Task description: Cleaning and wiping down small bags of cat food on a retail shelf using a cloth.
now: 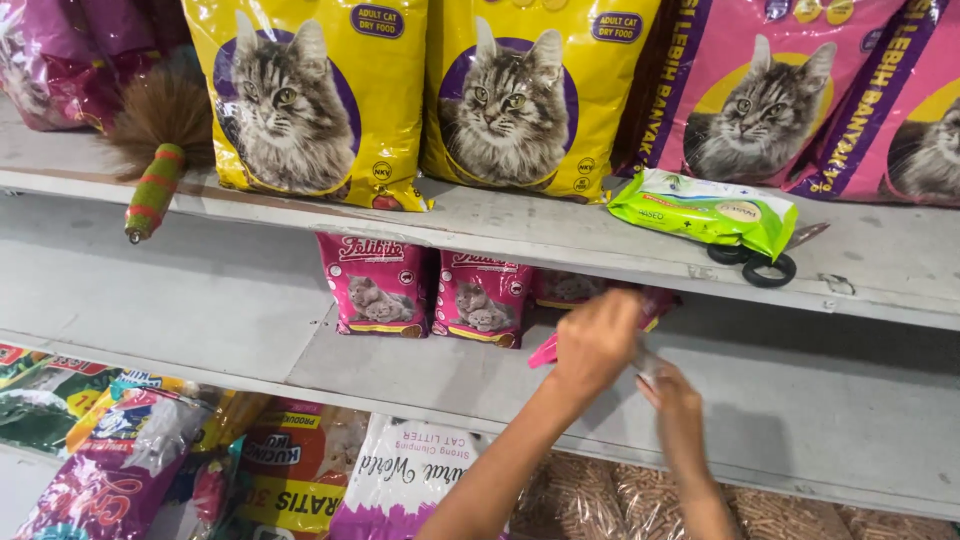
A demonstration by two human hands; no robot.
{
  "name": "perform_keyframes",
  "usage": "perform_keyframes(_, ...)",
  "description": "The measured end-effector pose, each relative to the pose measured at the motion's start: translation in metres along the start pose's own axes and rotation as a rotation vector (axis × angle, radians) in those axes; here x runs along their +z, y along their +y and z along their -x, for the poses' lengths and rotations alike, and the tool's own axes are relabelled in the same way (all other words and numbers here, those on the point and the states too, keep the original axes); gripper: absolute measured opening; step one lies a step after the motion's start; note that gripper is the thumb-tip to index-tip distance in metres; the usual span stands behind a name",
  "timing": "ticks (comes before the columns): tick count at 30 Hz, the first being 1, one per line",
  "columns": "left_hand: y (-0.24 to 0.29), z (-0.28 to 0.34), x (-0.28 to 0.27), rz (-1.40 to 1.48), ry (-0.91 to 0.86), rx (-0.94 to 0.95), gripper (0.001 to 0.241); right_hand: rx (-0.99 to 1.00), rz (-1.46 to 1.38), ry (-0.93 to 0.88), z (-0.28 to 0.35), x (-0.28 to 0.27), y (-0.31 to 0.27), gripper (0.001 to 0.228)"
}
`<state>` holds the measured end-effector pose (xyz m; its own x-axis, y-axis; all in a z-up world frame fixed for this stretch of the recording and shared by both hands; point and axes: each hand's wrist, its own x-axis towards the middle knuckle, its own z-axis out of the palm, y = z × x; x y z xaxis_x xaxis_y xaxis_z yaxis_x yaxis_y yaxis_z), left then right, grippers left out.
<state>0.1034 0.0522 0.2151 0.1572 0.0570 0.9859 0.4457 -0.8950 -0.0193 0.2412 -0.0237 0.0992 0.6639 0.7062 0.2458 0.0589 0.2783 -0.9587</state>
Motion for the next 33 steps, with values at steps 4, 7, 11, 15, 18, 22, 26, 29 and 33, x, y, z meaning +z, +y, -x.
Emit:
perform_keyframes(4,0.0,0.09,-0.026,0.107,-0.131,0.349,0.004,0.133,0.142,0.157,-0.009,-0.052,-0.01,0.028)
perform_keyframes(7,0.0,0.175,-0.055,0.338,-0.36,0.444,0.027,0.036,-0.12,0.528,-0.034,-0.107,0.044,0.036)
perform_keyframes(11,0.01,0.229,-0.085,0.361,-0.598,0.305,0.029,-0.065,-0.066,0.459,-0.031,-0.12,0.054,0.029)
perform_keyframes(15,0.038,0.231,-0.112,0.411,-0.703,-0.453,0.032,-0.344,0.65,0.371,-0.043,-0.12,0.095,0.009)
perform_keyframes(18,0.036,0.274,-0.069,0.47,-0.786,-1.308,0.021,-0.805,0.833,0.062,-0.025,-0.074,0.067,0.058)
perform_keyframes(22,0.031,0.221,-0.069,0.627,-0.967,-1.79,0.07,-0.748,0.893,-0.14,-0.003,-0.038,0.053,0.075)
perform_keyframes(26,0.027,0.214,-0.065,0.874,-0.675,-1.866,0.063,-0.282,1.107,-0.306,0.018,-0.021,0.035,0.066)
perform_keyframes(29,0.021,0.212,-0.065,1.041,-0.575,-1.964,0.038,-0.43,1.174,-0.312,0.047,-0.009,0.032,0.065)
perform_keyframes(33,0.015,0.211,-0.068,1.079,-0.631,-1.952,0.021,-0.395,1.406,-0.378,0.093,0.006,0.039,0.068)
